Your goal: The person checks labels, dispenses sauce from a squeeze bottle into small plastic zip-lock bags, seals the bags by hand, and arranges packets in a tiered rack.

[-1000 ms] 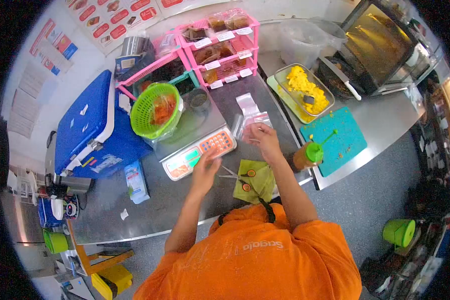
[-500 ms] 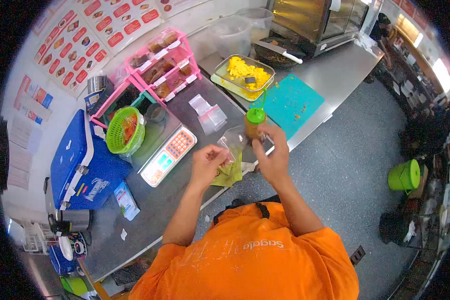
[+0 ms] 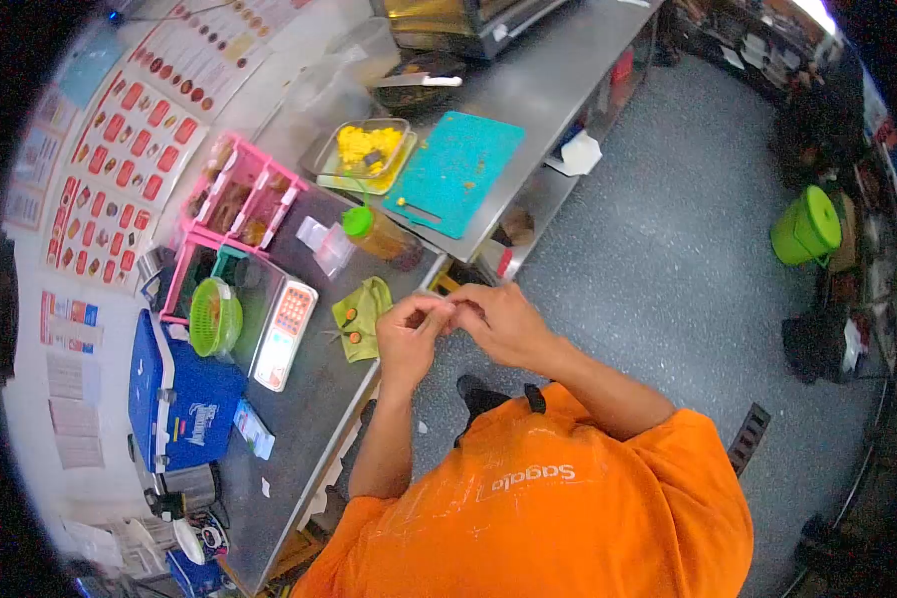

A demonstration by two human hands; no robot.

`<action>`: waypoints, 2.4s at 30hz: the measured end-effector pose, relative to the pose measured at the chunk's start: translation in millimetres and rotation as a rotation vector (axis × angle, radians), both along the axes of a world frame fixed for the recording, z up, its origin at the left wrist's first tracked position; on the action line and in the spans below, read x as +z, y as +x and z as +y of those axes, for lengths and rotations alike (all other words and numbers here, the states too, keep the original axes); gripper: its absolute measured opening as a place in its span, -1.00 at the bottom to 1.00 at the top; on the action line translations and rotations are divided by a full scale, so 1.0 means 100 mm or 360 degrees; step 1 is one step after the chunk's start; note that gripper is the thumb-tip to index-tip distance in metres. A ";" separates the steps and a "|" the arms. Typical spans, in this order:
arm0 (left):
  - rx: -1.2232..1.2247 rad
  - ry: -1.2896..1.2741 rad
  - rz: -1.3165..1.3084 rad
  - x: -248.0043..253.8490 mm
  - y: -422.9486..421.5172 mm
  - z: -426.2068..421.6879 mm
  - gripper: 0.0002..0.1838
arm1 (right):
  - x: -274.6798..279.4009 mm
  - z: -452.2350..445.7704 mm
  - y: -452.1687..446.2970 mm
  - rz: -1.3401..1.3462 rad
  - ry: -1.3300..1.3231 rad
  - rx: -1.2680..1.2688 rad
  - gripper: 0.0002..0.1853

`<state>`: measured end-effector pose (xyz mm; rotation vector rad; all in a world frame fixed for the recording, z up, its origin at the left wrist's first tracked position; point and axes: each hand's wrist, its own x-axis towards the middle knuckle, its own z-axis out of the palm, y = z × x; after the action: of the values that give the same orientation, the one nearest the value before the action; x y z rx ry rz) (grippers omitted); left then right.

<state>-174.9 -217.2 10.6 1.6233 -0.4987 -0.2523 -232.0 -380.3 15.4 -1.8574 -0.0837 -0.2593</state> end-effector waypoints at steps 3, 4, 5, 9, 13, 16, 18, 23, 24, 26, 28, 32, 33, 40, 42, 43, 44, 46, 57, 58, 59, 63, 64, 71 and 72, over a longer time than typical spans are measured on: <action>-0.0011 0.0267 -0.0254 0.12 -0.25 -0.25 -0.85 | -0.06 -0.17 -0.24 -0.0095 -0.0223 -0.0075 -0.81; -0.0008 0.0492 -0.0409 0.17 -0.31 -0.30 -0.83 | -0.06 -0.20 -0.30 -0.0131 -0.0338 -0.0083 -0.82; 0.0007 0.0503 -0.0406 0.16 -0.35 -0.33 -0.83 | -0.06 -0.24 -0.35 -0.0132 -0.0329 -0.0067 -0.82; -0.0114 0.0757 -0.0766 0.18 -0.48 -0.47 -0.83 | -0.07 -0.39 -0.45 -0.0157 -0.0548 -0.0114 -0.82; -0.0180 0.0904 -0.0917 0.17 -0.50 -0.51 -0.84 | -0.06 -0.47 -0.49 -0.0065 -0.0411 -0.0067 -0.81; -0.0212 0.0975 -0.1094 0.11 -0.50 -0.45 -0.85 | -0.20 -0.45 -0.53 -0.0100 -0.0481 -0.0016 -0.82; -0.0220 0.1078 -0.1201 0.08 -0.54 -0.40 -0.86 | -0.32 -0.40 -0.53 -0.0089 -0.0544 -0.0059 -0.83; 0.0302 0.1358 -0.0981 -0.08 -0.62 -0.33 -0.89 | -0.42 -0.22 -0.36 -0.0050 -0.0589 -0.0348 -0.87; 0.0327 0.1363 -0.0969 -0.06 -0.62 -0.32 -0.89 | -0.42 -0.14 -0.29 -0.0453 -0.0658 -0.0427 -0.88; 0.0687 0.1356 -0.0835 0.02 -0.57 -0.28 -0.82 | -0.42 -0.02 -0.19 -0.0864 -0.0714 -0.0481 -0.87; 0.0586 0.1314 -0.0801 0.01 -0.56 -0.15 -0.84 | -0.46 0.09 -0.18 -0.0780 -0.0766 -0.0303 -0.84; 0.0625 0.1115 -0.0992 0.13 -0.54 0.15 -0.80 | -0.53 0.30 0.07 0.1007 0.1436 0.0288 -0.69; 0.0633 0.1111 -0.0992 0.02 -0.46 0.30 -0.80 | -0.55 0.35 0.16 0.1008 0.1428 0.0293 -0.69; 0.0637 -0.0379 0.0511 -0.66 0.17 1.63 -0.56 | -0.39 0.97 0.90 0.1281 0.0813 0.0749 -0.60; 0.0812 0.0245 -0.0112 -0.29 0.38 1.69 -0.56 | -0.40 1.21 1.12 0.1206 0.0620 0.0735 -0.64; 0.0960 0.0895 -0.0741 -0.16 0.46 1.73 -0.56 | -0.45 1.33 1.21 0.1139 0.0453 0.0730 -0.67; 0.0839 0.1061 -0.0801 -0.19 0.54 1.79 -0.56 | -0.53 1.46 1.34 0.1142 0.0435 0.0714 -0.67; 0.0537 0.1310 -0.0917 -0.35 0.68 1.93 -0.58 | -0.77 1.69 1.53 0.1026 0.0389 0.0927 -0.60; 0.0370 0.1356 -0.0675 -0.67 1.28 2.23 -0.65 | -1.35 1.82 1.92 0.1320 0.2244 0.0465 -0.50; 0.0365 0.1357 -0.0682 -0.66 1.34 2.25 -0.65 | -1.48 1.77 1.99 0.1350 0.2213 0.0296 -0.31; 0.0433 0.1143 -0.0575 -0.66 1.37 2.28 -0.63 | -1.61 1.72 2.04 0.1351 0.2222 0.0291 -0.31; 0.0666 0.0904 -0.0396 -0.61 1.53 2.37 -0.61 | -1.78 1.69 2.43 0.1206 0.3344 -0.0227 0.21; 0.0681 0.0898 -0.0385 -0.62 1.57 2.40 -0.61 | -1.80 1.74 2.56 0.0997 0.3463 -0.0200 0.20; 0.0614 0.0946 -0.0364 -0.42 1.86 2.52 -0.56 | -1.96 1.81 2.93 0.0679 0.3582 -0.0275 -0.19; 0.0567 0.0983 -0.0389 -0.38 1.89 2.55 -0.56 | -1.79 1.90 2.91 0.0597 0.3303 -0.0180 -0.21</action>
<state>14.2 37.7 -27.4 2.3283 -0.3173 0.0749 59.2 -190.0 -163.6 0.1888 0.4158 0.0204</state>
